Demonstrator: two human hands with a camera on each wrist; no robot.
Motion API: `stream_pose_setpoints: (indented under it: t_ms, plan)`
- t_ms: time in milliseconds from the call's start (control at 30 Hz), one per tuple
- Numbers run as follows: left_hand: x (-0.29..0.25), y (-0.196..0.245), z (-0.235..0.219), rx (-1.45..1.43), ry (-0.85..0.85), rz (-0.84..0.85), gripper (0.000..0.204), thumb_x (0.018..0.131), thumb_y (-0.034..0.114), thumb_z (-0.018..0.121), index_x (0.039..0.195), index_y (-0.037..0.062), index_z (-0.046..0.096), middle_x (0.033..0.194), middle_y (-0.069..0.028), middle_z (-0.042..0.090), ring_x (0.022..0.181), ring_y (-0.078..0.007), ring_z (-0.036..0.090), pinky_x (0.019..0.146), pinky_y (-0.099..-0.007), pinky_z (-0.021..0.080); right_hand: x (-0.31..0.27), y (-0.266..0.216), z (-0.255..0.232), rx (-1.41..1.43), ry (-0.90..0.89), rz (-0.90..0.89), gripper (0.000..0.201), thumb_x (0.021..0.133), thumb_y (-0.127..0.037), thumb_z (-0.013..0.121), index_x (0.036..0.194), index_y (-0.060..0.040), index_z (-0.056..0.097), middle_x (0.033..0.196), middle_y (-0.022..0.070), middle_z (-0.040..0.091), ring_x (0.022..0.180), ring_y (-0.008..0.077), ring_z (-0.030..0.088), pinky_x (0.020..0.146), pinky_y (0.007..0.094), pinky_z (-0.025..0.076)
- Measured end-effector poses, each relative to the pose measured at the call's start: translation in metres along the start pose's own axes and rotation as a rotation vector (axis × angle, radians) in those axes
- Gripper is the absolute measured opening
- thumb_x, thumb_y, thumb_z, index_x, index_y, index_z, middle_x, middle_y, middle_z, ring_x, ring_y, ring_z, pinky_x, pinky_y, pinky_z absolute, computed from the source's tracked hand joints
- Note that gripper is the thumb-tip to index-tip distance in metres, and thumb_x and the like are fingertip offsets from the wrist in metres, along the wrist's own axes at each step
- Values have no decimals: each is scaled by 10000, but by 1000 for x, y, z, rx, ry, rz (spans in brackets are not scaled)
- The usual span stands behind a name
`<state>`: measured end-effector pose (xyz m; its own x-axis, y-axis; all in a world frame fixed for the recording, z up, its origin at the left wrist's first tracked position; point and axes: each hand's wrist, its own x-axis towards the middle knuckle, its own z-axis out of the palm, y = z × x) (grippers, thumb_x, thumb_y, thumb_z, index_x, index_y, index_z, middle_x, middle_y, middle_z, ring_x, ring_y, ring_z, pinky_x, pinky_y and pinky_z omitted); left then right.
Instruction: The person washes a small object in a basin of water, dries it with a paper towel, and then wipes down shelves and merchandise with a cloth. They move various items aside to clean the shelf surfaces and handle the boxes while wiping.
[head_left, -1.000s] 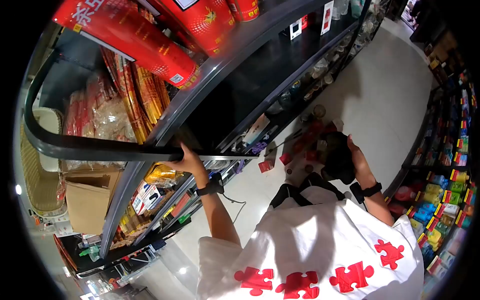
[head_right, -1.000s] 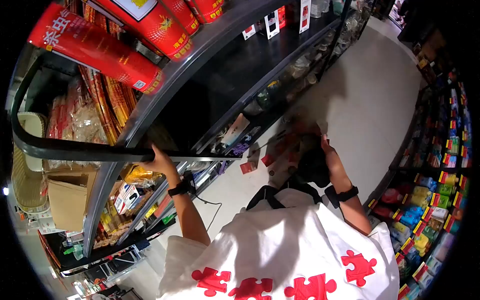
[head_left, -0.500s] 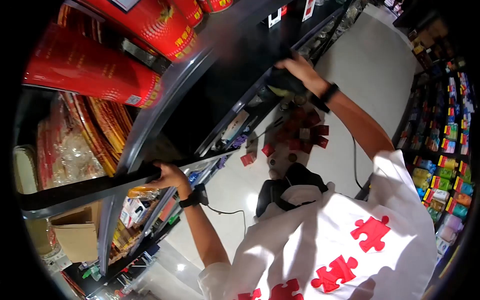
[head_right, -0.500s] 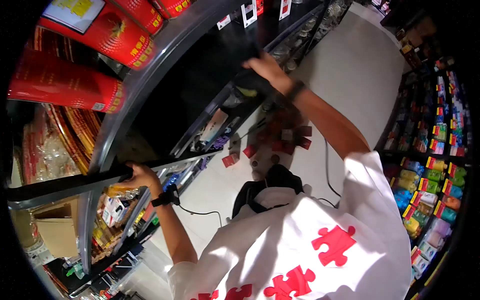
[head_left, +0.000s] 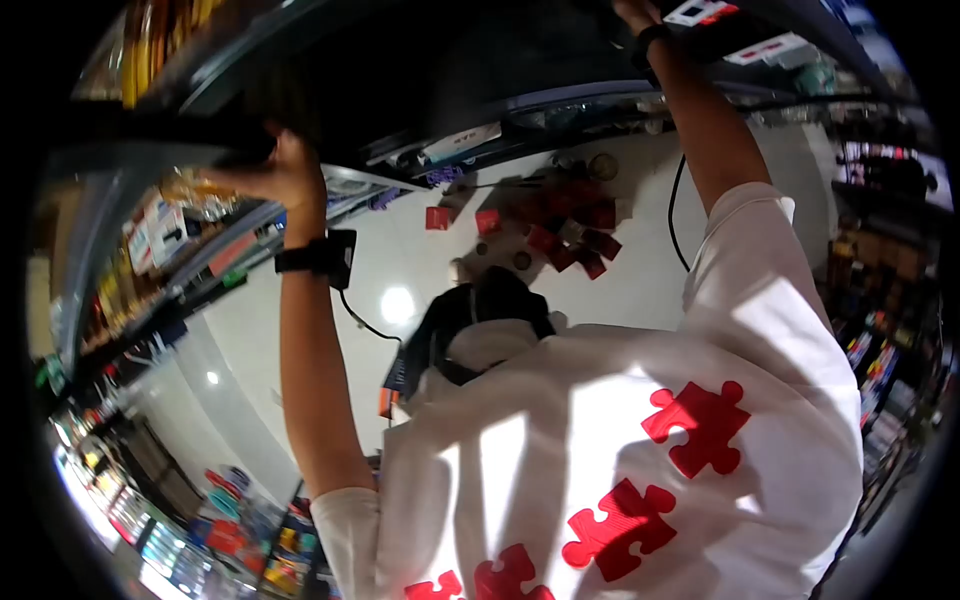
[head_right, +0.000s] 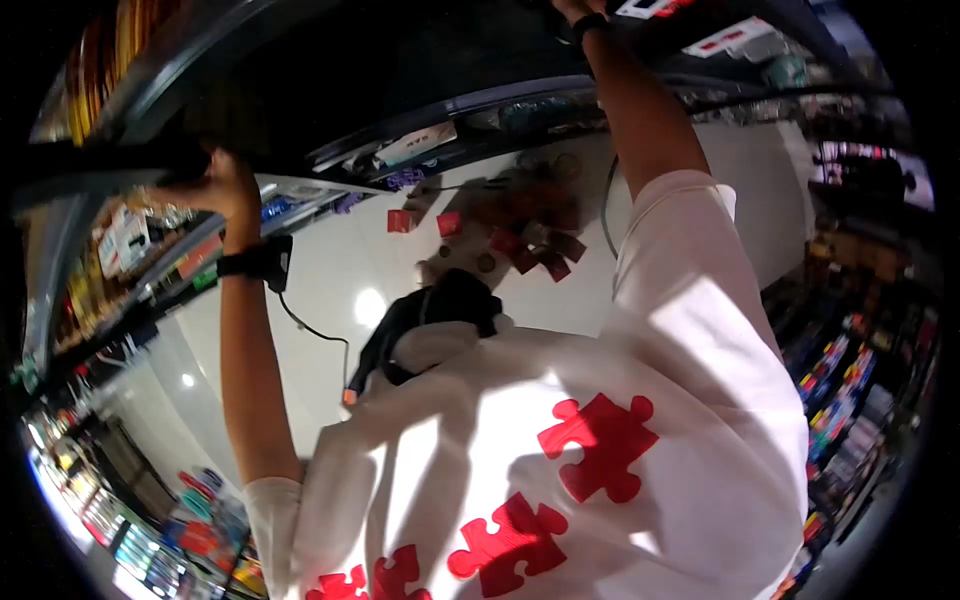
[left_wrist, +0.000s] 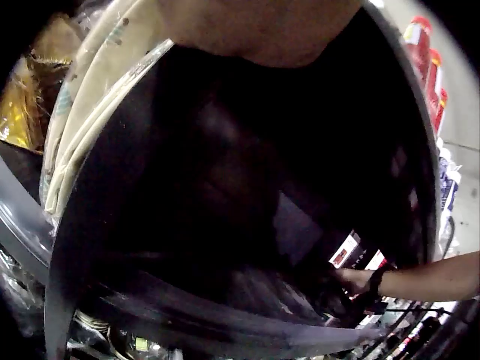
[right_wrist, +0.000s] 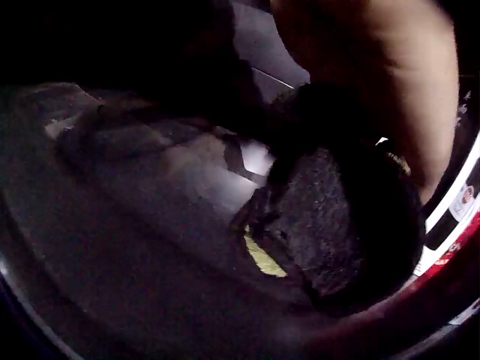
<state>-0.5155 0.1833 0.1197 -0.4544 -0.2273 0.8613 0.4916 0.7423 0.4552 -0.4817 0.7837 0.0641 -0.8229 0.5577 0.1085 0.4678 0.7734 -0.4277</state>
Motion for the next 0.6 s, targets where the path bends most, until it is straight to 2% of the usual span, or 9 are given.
stream_pose_setpoints:
  t_ms: [100, 133, 167, 233, 267, 300, 367, 500, 600]
  plan:
    - [0, -3, 4, -75, -5, -66, 1053, 753, 203, 768, 1480, -120, 79, 1527, -297, 168, 1429, -418, 211, 1189, -474, 201, 20, 6, 9, -32, -46, -97, 397, 944, -303, 492, 1216, -43, 618, 1222, 236, 622, 1124, 423, 573, 918, 480, 464]
    - [2, 0, 0, -19, -26, 101, 1055, 762, 92, 712, 1537, 50, -2, 1563, -216, 53, 1414, -346, 223, 1192, -512, 193, 29, 7, 11, -44, -57, -126, 400, 943, -309, 495, 1217, -43, 617, 1222, 234, 623, 1122, 420, 575, 918, 477, 464]
    - [11, 29, -10, 239, 53, 205, 1023, 754, 99, 734, 1511, -19, 56, 1515, -242, 176, 1374, -331, 281, 1174, -474, 228, 38, 11, 16, -52, -65, -152, 404, 942, -314, 498, 1218, -43, 616, 1221, 231, 624, 1121, 416, 576, 919, 474, 465]
    - [15, 36, -10, -110, -16, -48, 998, 757, 128, 759, 1476, -71, 96, 1453, -257, 270, 1333, -320, 321, 1151, -435, 251, 56, 18, 23, -65, -78, -195, 412, 940, -325, 504, 1220, -43, 614, 1220, 226, 627, 1117, 410, 579, 920, 469, 465]
    - [19, 39, -13, -280, -31, -63, 976, 761, 150, 774, 1455, -76, 126, 1422, -247, 301, 1300, -304, 341, 1134, -406, 256, 67, 18, 25, -72, -78, -217, 416, 939, -330, 507, 1221, -44, 613, 1220, 223, 628, 1116, 406, 580, 920, 466, 465]
    - [21, 46, -18, -132, -48, -7, 968, 758, 152, 776, 1449, -71, 136, 1415, -235, 308, 1298, -306, 347, 1129, -406, 265, 76, 16, 27, -78, -74, -229, 420, 938, -335, 510, 1222, -44, 613, 1219, 221, 629, 1114, 403, 582, 921, 463, 466]
    - [12, 33, -8, -132, 60, 149, 968, 753, 158, 772, 1448, -68, 137, 1412, -232, 309, 1303, -311, 343, 1131, -408, 264, 91, 17, 33, -78, -79, -241, 428, 936, -346, 516, 1224, -44, 611, 1218, 216, 632, 1111, 396, 584, 922, 457, 466]
    - [19, 56, -18, -102, 7, 6, 921, 726, 171, 777, 1419, -54, 213, 1301, -194, 405, 1207, -294, 420, 1072, -387, 316, 119, 13, 53, -68, -96, -285, 446, 931, -367, 528, 1228, -45, 608, 1216, 205, 637, 1104, 382, 590, 923, 446, 467]
    - [19, 51, -23, -175, 55, -16, 807, 728, 162, 771, 1344, -37, 289, 1118, -179, 525, 1017, -271, 542, 919, -371, 437, 141, 2, 65, -63, -98, -331, 459, 928, -383, 537, 1231, -45, 605, 1214, 198, 640, 1099, 372, 594, 925, 438, 468]
